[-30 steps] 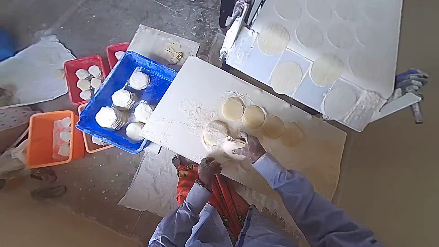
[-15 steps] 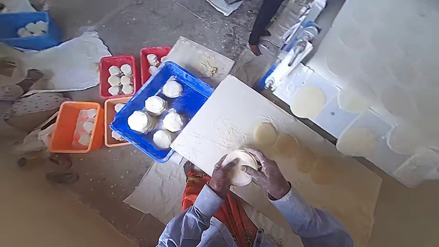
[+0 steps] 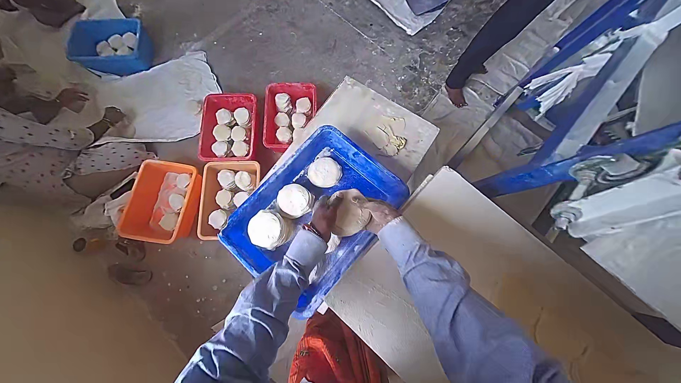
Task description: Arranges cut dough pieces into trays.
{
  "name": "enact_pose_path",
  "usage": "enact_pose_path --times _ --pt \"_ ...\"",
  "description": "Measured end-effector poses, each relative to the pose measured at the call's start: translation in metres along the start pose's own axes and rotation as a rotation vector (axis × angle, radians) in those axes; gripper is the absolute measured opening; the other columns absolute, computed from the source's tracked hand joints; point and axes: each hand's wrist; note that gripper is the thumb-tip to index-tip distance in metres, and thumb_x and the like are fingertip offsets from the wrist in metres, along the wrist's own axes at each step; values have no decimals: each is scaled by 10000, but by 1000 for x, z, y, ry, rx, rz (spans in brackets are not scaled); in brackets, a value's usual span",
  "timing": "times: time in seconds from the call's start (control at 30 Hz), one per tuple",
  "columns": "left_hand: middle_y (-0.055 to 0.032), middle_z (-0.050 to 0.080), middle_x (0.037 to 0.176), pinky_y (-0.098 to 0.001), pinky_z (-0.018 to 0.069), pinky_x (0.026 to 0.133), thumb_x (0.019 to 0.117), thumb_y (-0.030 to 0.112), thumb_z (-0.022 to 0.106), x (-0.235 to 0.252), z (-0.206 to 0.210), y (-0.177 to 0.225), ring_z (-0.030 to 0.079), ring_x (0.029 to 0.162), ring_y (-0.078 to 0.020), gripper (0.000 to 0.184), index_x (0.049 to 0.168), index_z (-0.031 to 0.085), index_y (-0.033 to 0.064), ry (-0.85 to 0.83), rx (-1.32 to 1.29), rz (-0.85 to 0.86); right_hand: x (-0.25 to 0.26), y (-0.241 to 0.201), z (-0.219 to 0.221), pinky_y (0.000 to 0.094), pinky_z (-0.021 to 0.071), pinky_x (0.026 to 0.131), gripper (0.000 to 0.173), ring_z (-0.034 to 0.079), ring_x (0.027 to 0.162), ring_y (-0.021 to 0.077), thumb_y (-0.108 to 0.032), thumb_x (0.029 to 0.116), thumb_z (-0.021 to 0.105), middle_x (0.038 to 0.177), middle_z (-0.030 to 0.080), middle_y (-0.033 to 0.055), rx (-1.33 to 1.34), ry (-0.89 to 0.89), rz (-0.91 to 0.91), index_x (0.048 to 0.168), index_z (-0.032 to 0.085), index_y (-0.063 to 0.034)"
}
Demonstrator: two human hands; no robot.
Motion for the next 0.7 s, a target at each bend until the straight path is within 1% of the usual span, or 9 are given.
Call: enact_pose_path --times 0.07,0.13,0.2,0.3,0.43,0.53,0.6,0.67,0.7 --pt "-275 606 1274 -536 491 1002 1058 334 556 55 -16 3 602 1159 -359 477 1317 567 -67 30 -56 -30 47 -8 18 499 589 826 435 670 1021 309 -206 996 669 1216 650 193 -16 36 -19 1402 566 -88" --pt "-243 639 1214 -509 541 924 1014 237 630 100 -30 11 640 1076 -324 391 1287 592 -40 48 -119 -87 85 -20 34 499 598 803 446 678 1026 326 -206 988 690 1241 647 203 -52 99 -67 1403 570 -98" --pt "-247 606 1290 -536 520 958 997 143 636 136 -44 14 607 1152 -344 399 1354 562 -19 28 -82 -83 115 -29 47 480 608 767 400 687 1001 319 -167 975 704 1222 654 202 -123 174 -126 1354 605 -85" --pt "-254 597 1300 -556 514 958 975 102 663 179 -54 17 597 1171 -365 375 1321 586 -18 57 118 -62 146 -36 59 486 600 818 350 685 1023 315 -136 960 715 1210 659 209 -304 254 -208 1289 641 -42" --pt "-254 643 1261 -556 467 1050 932 171 738 206 -60 14 607 1212 -376 353 1215 668 -29 77 545 -14 175 -29 62 525 578 838 312 684 996 341 -134 927 741 1141 678 227 -480 335 -222 1195 669 10" --pt "-253 599 1359 -571 400 1122 941 207 711 187 -55 26 535 1328 -391 410 1281 646 -14 134 763 -28 153 -32 58 504 577 912 363 698 1058 338 -164 939 721 1193 679 231 -712 343 -221 1240 643 24" --pt "-294 567 1388 -614 378 1130 980 204 651 161 -60 38 502 1352 -448 456 1359 578 -39 177 826 23 105 -48 46 505 536 974 424 669 1127 352 -147 960 693 1257 657 250 -863 249 -363 1323 600 51" --pt "-339 569 1357 -636 389 1106 1015 211 610 120 -66 40 525 1310 -489 487 1392 521 -85 183 769 133 41 -55 15 420 588 889 366 712 1011 272 -116 966 685 1168 701 212 -830 114 -556 1286 634 56" --pt "-337 576 1343 -613 419 1080 1018 209 602 96 -67 36 559 1271 -466 490 1392 509 -95 175 692 192 2 -57 -8 359 600 854 326 717 966 211 -88 971 670 1123 713 180 -776 41 -631 1264 642 53"
Point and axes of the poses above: each hand's wrist, its own x-axis towards the middle knuckle, its own z-axis out of the palm, y = z × x
